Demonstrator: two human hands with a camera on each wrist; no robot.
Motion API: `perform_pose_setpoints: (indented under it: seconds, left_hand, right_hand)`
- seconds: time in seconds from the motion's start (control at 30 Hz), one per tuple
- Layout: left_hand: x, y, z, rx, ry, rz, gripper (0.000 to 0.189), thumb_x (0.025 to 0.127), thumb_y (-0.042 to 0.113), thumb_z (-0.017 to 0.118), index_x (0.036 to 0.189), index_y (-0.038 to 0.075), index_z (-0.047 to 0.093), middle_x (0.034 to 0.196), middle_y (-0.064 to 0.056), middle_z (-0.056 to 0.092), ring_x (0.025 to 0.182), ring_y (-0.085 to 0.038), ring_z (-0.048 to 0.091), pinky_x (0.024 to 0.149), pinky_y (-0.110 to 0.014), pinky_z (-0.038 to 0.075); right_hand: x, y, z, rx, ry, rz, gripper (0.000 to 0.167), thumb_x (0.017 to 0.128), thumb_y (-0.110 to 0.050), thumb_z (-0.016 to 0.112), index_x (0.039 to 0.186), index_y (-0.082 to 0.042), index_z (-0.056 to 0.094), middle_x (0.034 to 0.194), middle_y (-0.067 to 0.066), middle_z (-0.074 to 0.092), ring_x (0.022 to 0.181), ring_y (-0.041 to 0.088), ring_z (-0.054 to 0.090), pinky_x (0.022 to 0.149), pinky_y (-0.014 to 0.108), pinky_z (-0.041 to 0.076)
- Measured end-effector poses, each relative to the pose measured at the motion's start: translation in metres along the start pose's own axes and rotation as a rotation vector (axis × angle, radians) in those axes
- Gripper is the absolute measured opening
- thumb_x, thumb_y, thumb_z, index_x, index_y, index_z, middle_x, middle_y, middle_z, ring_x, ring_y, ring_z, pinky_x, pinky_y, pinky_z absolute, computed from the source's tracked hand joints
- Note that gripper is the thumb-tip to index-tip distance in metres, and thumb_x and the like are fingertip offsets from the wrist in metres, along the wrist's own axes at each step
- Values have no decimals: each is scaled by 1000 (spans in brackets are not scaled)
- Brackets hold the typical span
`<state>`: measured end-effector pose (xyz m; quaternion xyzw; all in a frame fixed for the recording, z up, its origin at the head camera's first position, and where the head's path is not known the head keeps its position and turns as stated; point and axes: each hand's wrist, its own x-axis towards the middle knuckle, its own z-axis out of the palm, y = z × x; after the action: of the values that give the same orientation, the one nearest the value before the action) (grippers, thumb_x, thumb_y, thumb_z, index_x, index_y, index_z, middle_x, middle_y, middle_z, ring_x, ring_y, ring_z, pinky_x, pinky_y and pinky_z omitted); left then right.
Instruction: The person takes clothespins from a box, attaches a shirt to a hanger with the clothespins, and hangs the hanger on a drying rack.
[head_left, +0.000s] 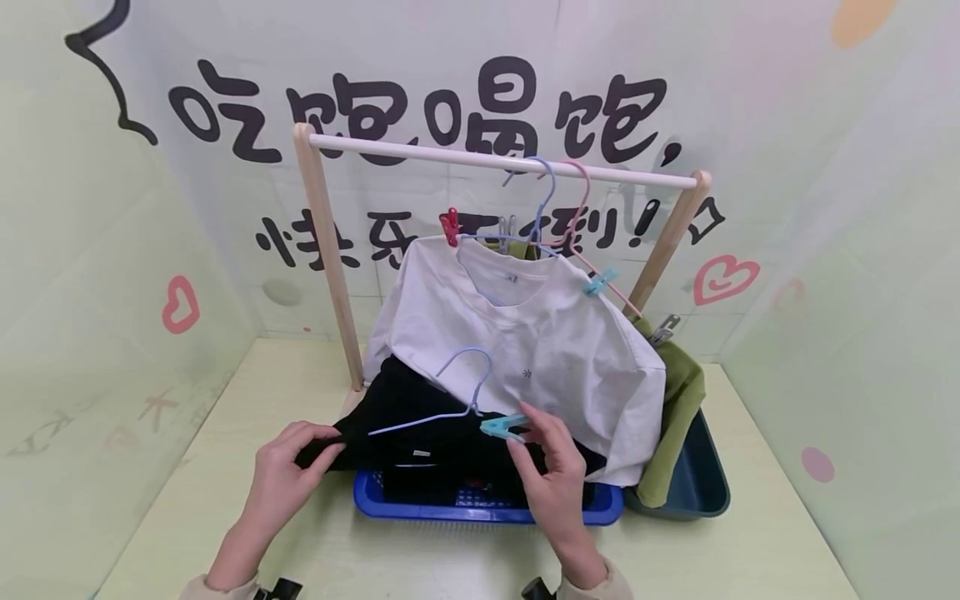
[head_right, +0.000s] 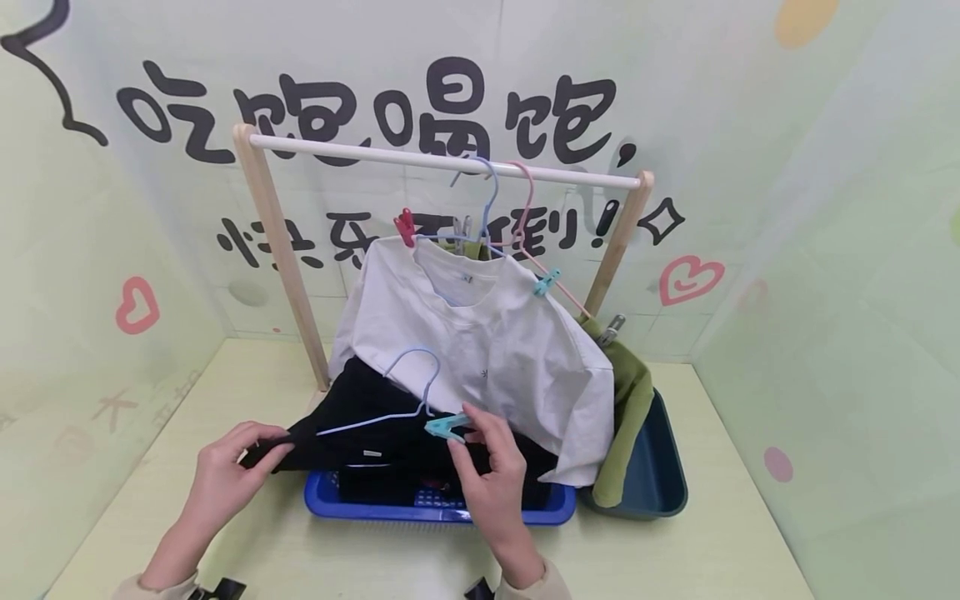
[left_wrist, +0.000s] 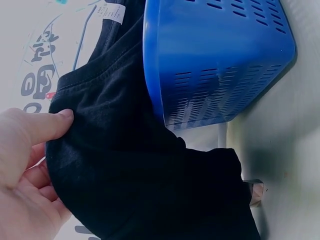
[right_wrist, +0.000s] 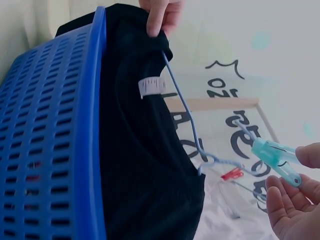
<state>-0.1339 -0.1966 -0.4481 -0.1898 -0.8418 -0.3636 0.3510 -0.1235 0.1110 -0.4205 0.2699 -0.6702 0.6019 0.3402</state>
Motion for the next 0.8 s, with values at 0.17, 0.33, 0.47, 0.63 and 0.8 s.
perform_pose_setpoints:
  seconds: [0.17,0.33,0.47,0.63,0.8]
  left_hand:
    - [-1,0,1,-18,16,14,34,55,-15,80,80,5,69,75,-1,65,72,-8,59,70,-8,43]
    - [-2,0,0,-17,19,19,34,55,-15,81,80,6,69,75,0,65,72,-8,59,69,-8,43]
    - [-4,-1,-2,-12,19,15,34,55,-15,80,79,6,69,75,0,65,72,-8,59,70,-7,43]
    - [-3,1,-1,-14,13,11,32,56,-14,81,80,5,69,75,0,65,72,-12,59,68,-9,44]
    - [-2,4,-2,-8,13,11,32,57,-14,81,80,5,69,76,0,65,71,-14,60,68,-10,44]
  right_hand:
    - [4,1,12,18,-42,-20,48,75,23,62,120,8,57,101,24,58,88,25,58,76,20,50]
    - [6,2,23,23,-82,-23,49,74,23,63,120,7,57,102,24,58,87,28,58,75,21,50]
    - [7,3,34,21,-119,-37,50,75,21,63,122,6,56,102,23,59,89,28,58,74,23,51]
    - [5,5,44,-2,-153,-40,51,77,18,64,125,3,56,101,19,60,89,27,58,72,25,52]
    - [8,3,58,-4,-178,-50,50,77,14,66,126,3,55,101,18,60,89,27,59,71,29,53]
